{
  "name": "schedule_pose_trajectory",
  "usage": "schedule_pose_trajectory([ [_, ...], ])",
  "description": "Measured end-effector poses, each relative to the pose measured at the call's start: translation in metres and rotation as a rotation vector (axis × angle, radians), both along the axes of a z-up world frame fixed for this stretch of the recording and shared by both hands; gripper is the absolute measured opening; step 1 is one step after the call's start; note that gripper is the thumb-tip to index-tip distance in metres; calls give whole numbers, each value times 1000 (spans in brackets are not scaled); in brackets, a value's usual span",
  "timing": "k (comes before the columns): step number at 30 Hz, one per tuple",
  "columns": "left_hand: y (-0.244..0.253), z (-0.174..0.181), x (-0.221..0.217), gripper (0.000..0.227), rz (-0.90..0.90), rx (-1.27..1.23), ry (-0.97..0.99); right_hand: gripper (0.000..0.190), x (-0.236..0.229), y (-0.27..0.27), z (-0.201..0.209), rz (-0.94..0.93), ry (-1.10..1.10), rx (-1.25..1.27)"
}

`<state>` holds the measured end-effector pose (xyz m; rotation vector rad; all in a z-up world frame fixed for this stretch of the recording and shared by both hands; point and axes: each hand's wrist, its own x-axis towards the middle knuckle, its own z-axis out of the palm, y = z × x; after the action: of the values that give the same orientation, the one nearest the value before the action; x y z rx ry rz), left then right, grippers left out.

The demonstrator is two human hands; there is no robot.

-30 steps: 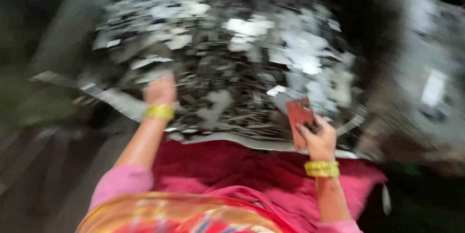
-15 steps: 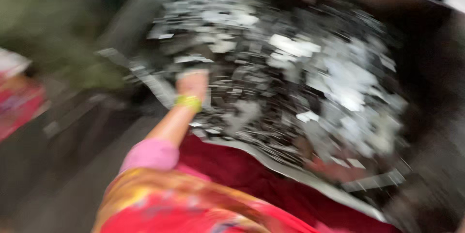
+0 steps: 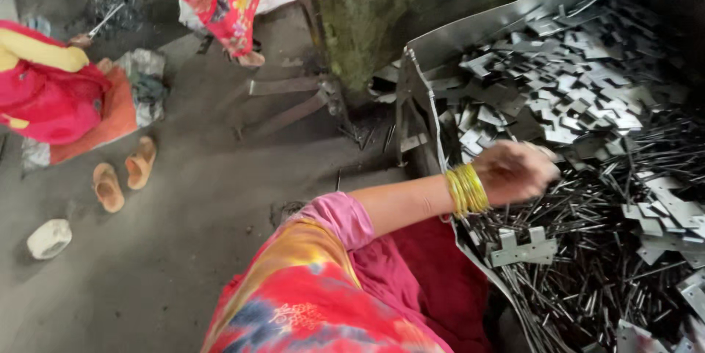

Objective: The person sits on the floor and sorts small metal brackets and pins from a large bin, picking them up by hand and placing them into separate piles. The task involves repetitive hand movements to separate the mixed components.

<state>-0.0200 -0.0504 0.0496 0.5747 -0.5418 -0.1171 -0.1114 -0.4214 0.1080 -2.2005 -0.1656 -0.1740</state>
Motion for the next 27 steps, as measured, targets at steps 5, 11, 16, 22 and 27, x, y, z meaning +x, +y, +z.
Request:
schedule_pose_trajectory([
  [5, -23, 66, -58, 20, 259, 1231, -501, 39, -20, 76, 11, 469, 509, 458],
  [11, -20, 81, -68, 39, 953, 1454, -151, 24, 32, 78, 14, 10, 428, 748],
  [16, 10, 33, -98, 23, 1180, 1672, -4, 19, 85, 104, -28, 50, 273, -179],
  [22, 6, 6, -99, 14, 1210, 1645, 23, 37, 134, 136, -74, -48, 326, -773],
  [27, 5, 9, -94, 13, 1239, 1643, -5, 37, 120, 129, -64, 125, 107, -663],
])
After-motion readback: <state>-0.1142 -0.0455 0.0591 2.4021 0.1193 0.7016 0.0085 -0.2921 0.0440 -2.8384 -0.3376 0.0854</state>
